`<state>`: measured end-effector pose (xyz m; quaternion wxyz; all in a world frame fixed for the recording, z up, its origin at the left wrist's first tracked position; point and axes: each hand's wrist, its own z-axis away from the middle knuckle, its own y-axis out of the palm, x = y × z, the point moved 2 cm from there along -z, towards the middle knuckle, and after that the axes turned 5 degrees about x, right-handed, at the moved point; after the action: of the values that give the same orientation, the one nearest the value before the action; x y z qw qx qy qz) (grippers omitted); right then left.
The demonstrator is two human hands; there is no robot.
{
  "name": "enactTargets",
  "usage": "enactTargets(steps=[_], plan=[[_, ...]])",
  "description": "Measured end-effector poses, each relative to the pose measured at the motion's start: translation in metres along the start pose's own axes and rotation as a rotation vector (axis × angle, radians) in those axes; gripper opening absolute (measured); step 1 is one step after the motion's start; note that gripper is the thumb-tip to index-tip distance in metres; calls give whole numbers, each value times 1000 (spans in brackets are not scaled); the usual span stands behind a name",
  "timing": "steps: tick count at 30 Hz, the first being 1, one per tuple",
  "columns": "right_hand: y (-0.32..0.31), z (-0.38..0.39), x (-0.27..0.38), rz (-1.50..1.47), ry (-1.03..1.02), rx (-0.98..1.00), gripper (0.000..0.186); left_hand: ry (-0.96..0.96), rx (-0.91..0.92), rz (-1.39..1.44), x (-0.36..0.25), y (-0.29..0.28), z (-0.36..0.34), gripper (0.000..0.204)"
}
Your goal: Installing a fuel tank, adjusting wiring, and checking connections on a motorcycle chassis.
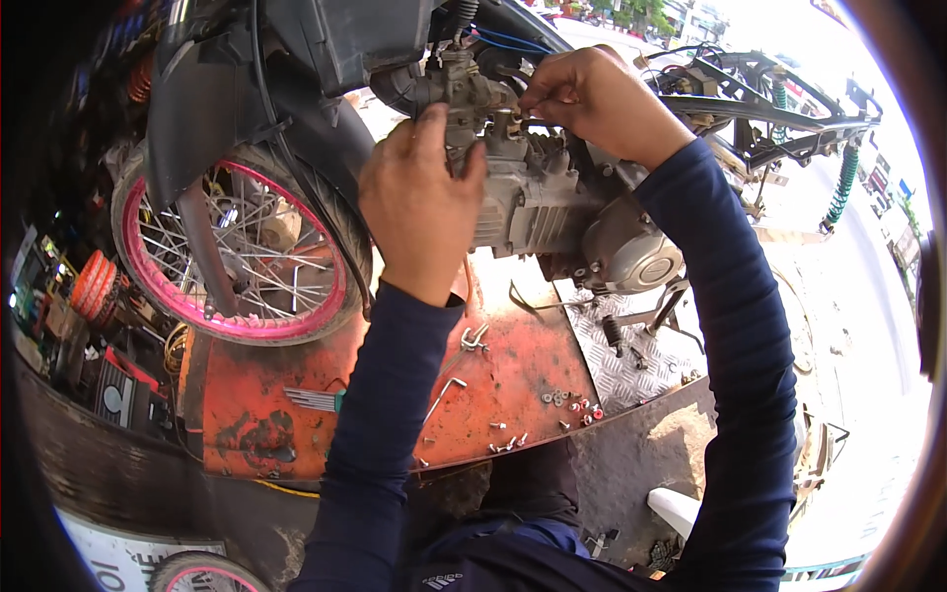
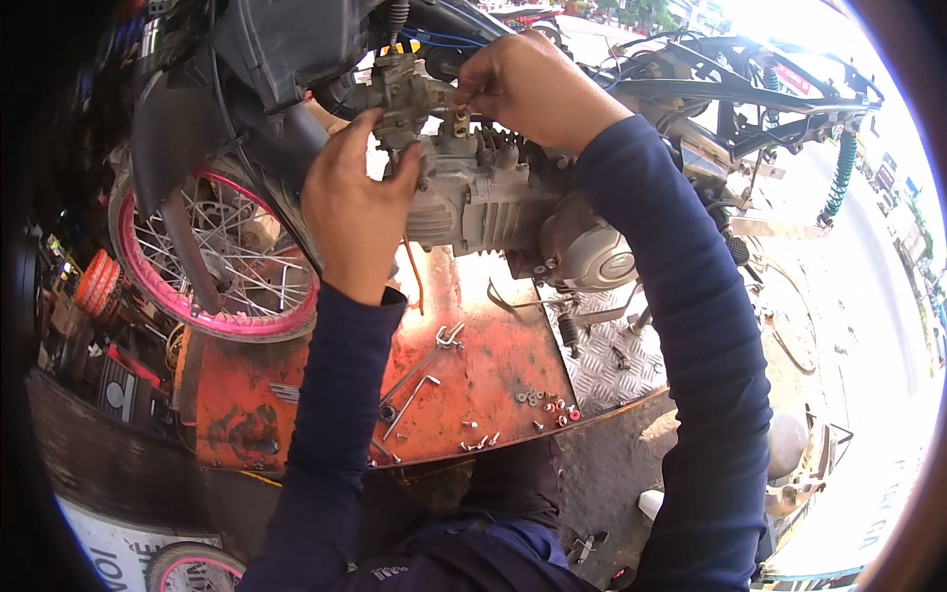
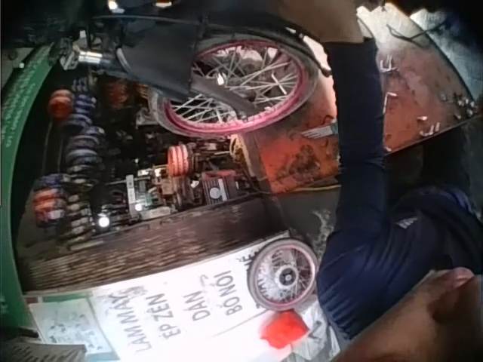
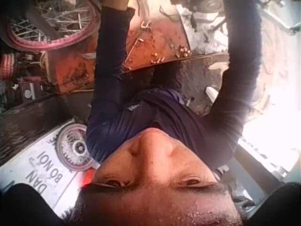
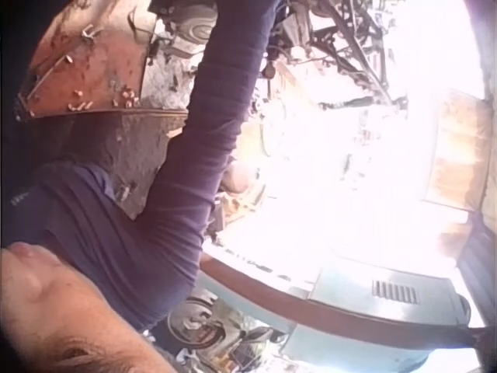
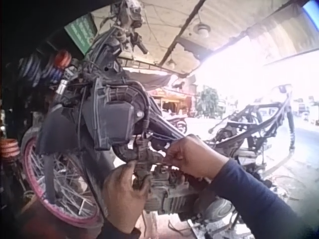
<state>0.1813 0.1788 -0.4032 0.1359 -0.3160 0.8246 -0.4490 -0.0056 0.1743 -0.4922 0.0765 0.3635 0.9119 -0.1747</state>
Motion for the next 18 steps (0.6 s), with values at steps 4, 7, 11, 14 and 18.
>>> enactTargets(steps=[4, 7, 11, 14, 18], plan=[[3, 0, -5, 18, -104, -22, 10, 174, 50, -111, 11, -5, -10, 44], [1, 5, -1, -65, -1, -39, 10, 621, 101, 20, -17, 18, -31, 69], [5, 6, 10, -107, -16, -80, 11, 647, 114, 73, -2, 34, -38, 65], [6, 5, 13, -19, -142, -93, 14, 652, 63, 104, 3, 39, -40, 67], [7, 5, 14, -3, -88, -117, 16, 667, 27, 90, 3, 41, -39, 62]])
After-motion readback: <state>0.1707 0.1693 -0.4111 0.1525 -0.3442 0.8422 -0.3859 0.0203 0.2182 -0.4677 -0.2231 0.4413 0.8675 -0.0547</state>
